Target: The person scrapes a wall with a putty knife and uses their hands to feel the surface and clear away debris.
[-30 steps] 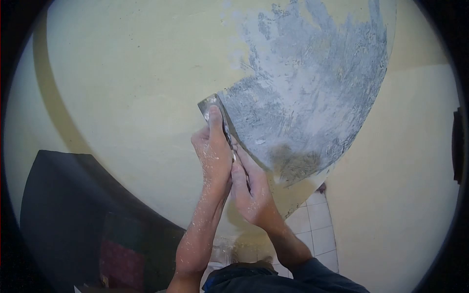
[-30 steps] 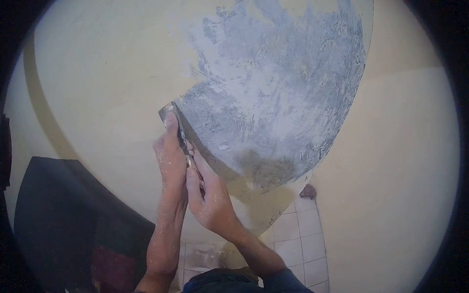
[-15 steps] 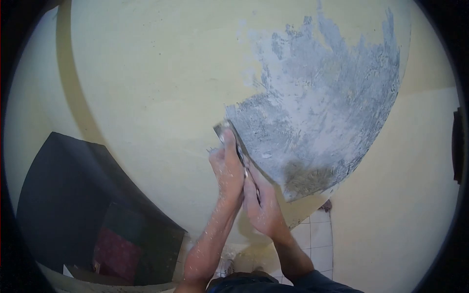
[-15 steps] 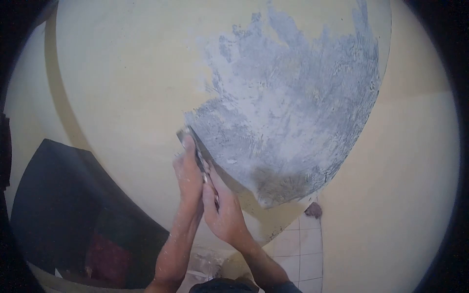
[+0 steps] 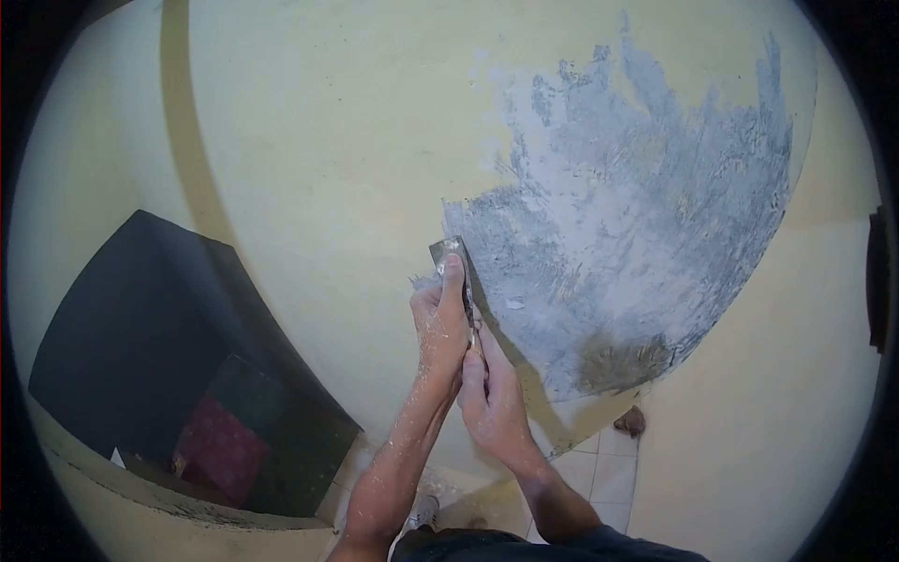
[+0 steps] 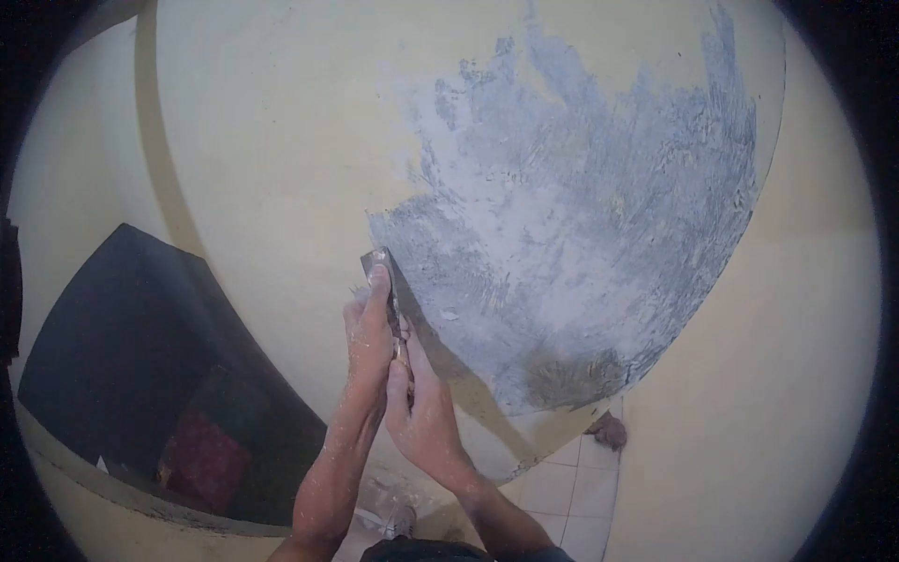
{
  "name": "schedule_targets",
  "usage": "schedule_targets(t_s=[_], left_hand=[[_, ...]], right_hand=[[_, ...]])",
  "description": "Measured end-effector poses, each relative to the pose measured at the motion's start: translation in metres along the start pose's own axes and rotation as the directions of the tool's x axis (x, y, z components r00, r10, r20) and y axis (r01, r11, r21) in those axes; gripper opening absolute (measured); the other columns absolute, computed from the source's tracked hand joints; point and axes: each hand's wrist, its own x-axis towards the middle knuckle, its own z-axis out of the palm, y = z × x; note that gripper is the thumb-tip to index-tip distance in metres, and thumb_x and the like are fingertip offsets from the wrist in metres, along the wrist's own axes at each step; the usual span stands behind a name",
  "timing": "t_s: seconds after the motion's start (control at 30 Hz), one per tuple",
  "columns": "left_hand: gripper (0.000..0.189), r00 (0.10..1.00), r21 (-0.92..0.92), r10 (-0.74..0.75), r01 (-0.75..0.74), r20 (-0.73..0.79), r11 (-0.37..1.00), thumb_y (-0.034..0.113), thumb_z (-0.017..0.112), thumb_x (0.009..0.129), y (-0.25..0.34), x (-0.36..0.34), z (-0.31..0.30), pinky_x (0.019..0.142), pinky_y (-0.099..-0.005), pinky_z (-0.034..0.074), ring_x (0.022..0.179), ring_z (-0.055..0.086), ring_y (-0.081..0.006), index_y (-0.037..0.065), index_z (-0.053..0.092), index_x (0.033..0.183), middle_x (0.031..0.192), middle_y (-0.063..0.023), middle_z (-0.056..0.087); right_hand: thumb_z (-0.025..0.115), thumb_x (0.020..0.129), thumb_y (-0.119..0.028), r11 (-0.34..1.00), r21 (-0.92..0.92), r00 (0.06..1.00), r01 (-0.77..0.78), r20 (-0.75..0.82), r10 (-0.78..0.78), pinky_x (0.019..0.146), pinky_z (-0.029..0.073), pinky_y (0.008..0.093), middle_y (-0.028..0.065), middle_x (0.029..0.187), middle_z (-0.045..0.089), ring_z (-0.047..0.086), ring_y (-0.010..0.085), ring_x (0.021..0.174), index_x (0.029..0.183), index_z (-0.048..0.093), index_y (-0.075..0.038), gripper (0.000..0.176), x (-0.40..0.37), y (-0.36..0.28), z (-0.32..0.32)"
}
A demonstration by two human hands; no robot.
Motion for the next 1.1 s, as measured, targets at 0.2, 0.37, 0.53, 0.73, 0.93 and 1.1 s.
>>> schedule_targets(t_s=[0.2,0.37,0.53,0.73,0.93,1.1], left_hand=[[0.057,0.999,0.044,0.024,-0.022,-0.048,0.999,0.045,0.051,0.096,0.012,0.005,0.002,0.053,-0.0271,0.039,0.058,0.045,-0.0084,-0.002,0.059,0.066,0.063,-0.0018,0.055],[0.058,0.995,0.021,0.078,-0.077,-0.062,0.997,0.045,0.052,0.096,-0.002,0.009,0.004,0.052,-0.0261,0.035,0.058,0.042,-0.0076,-0.002,0.056,0.063,0.061,0.0002,0.052],[0.057,0.998,0.020,0.046,-0.045,-0.039,0.999,0.044,0.054,0.095,0.023,-0.002,0.005,0.056,-0.0276,0.038,0.063,0.044,-0.0085,-0.005,0.057,0.065,0.063,0.0001,0.051],[0.060,0.995,0.055,0.028,-0.033,0.091,0.998,0.044,0.056,0.093,0.044,0.014,-0.005,0.048,-0.0290,0.033,0.056,0.039,-0.0075,-0.002,0.048,0.055,0.056,0.0018,0.045],[0.061,0.967,0.099,0.170,-0.191,0.187,0.977,0.045,0.058,0.092,0.005,0.027,-0.019,0.044,-0.0282,0.029,0.051,0.038,-0.0057,0.002,0.043,0.050,0.050,0.0026,0.040],[0.063,0.961,0.037,0.123,-0.136,0.248,0.990,0.044,0.057,0.093,0.026,0.036,-0.016,0.042,-0.0290,0.029,0.048,0.037,-0.0067,0.001,0.044,0.049,0.047,0.0017,0.041]], right_hand=[[0.038,0.098,-0.014,0.999,-0.010,0.999,0.045,0.021,-0.045,0.092,0.044,0.0363,0.0335,0.130,0.048,0.054,0.0378,0.118,0.136,0.035,0.012,0.046,0.011,-0.014,-0.009],[0.037,0.098,-0.013,0.990,-0.005,0.990,0.139,-0.024,-0.139,0.097,0.042,0.0376,0.0337,0.130,0.048,0.050,0.0403,0.122,0.137,0.034,0.012,0.046,0.011,0.005,-0.011],[0.038,0.098,-0.013,0.993,0.118,1.000,-0.009,-0.029,0.012,0.096,0.042,0.0376,0.0341,0.127,0.050,0.050,0.0391,0.122,0.136,0.034,0.012,0.047,-0.004,0.000,0.001],[0.037,0.097,-0.012,0.980,0.194,0.995,-0.033,-0.089,0.051,0.098,0.041,0.0365,0.0325,0.125,0.052,0.051,0.0367,0.122,0.135,0.035,0.012,0.045,0.010,-0.023,0.016],[0.037,0.097,-0.010,0.985,0.139,0.967,0.104,-0.247,-0.067,0.099,0.038,0.0390,0.0331,0.126,0.049,0.049,0.0372,0.123,0.134,0.035,0.012,0.043,-0.003,0.018,0.050],[0.036,0.098,-0.012,0.967,0.244,0.973,-0.077,-0.192,0.126,0.097,0.040,0.0380,0.0314,0.123,0.052,0.052,0.0368,0.118,0.133,0.037,0.011,0.042,0.011,-0.005,0.051]])
